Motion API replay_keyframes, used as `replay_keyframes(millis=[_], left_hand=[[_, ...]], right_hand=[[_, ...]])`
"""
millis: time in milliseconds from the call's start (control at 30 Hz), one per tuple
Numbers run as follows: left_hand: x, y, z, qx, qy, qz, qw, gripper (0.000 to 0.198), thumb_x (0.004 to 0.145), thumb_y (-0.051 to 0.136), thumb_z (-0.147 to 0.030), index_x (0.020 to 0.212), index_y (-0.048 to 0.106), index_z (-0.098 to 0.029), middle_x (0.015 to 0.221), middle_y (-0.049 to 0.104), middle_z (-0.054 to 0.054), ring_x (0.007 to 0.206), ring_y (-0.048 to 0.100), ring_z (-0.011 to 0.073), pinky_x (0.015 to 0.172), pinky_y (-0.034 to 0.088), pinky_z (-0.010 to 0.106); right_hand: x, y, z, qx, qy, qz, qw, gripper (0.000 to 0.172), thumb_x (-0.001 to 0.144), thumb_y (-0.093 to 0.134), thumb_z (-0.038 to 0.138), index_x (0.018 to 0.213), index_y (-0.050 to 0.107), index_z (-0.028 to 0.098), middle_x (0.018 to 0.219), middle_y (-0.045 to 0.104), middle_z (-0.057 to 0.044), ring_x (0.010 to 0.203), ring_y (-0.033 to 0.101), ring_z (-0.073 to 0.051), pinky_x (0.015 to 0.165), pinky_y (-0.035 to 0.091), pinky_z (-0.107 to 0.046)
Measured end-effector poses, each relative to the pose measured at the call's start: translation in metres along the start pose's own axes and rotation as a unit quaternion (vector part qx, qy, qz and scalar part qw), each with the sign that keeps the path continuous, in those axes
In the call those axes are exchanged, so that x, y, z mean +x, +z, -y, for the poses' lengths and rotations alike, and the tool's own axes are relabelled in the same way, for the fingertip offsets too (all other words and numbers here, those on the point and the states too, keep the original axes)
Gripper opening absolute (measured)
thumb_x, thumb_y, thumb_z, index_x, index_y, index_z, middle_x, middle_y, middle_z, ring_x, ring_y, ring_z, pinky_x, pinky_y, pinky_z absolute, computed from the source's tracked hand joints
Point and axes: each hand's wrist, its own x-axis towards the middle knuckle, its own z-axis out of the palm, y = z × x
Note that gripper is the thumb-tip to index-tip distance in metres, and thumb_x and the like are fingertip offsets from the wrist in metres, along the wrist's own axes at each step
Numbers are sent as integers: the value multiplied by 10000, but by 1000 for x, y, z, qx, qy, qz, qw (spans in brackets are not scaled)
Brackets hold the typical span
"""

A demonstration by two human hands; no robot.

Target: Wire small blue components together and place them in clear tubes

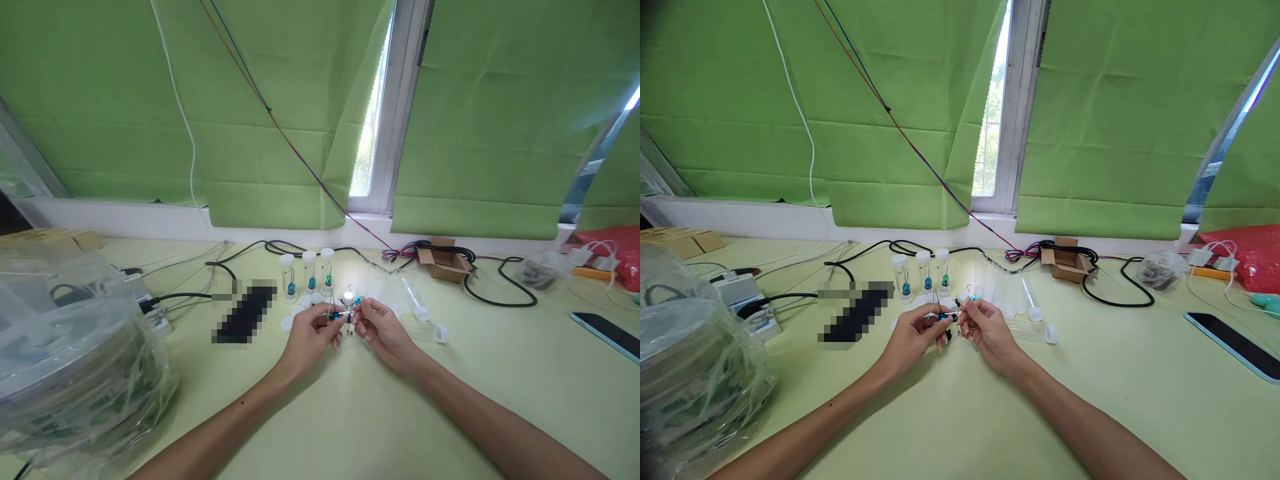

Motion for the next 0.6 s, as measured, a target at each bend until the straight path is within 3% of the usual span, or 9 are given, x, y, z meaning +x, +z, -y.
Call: replay_keyframes(millis=[333, 600], left_hand=[[0, -3, 12, 90, 81, 9, 993, 187, 851, 625, -343, 925, 664, -176, 810, 621, 23, 542, 591, 121, 532, 503, 258], [-1, -3, 9, 108, 85, 9, 990, 164, 855, 616, -331, 914, 658, -183, 753, 612, 7, 525, 583, 119, 530, 494, 251]], right_hand=[[0, 0, -2, -14, 0, -24, 1000, 352, 767, 756, 485, 734, 653, 150, 575, 634, 2, 450, 495, -64, 456, 348, -195], [2, 0, -3, -14, 0, -22, 1000, 343, 765, 761, 475, 738, 649, 152, 567, 636, 3, 436, 485, -58, 428, 324, -182]])
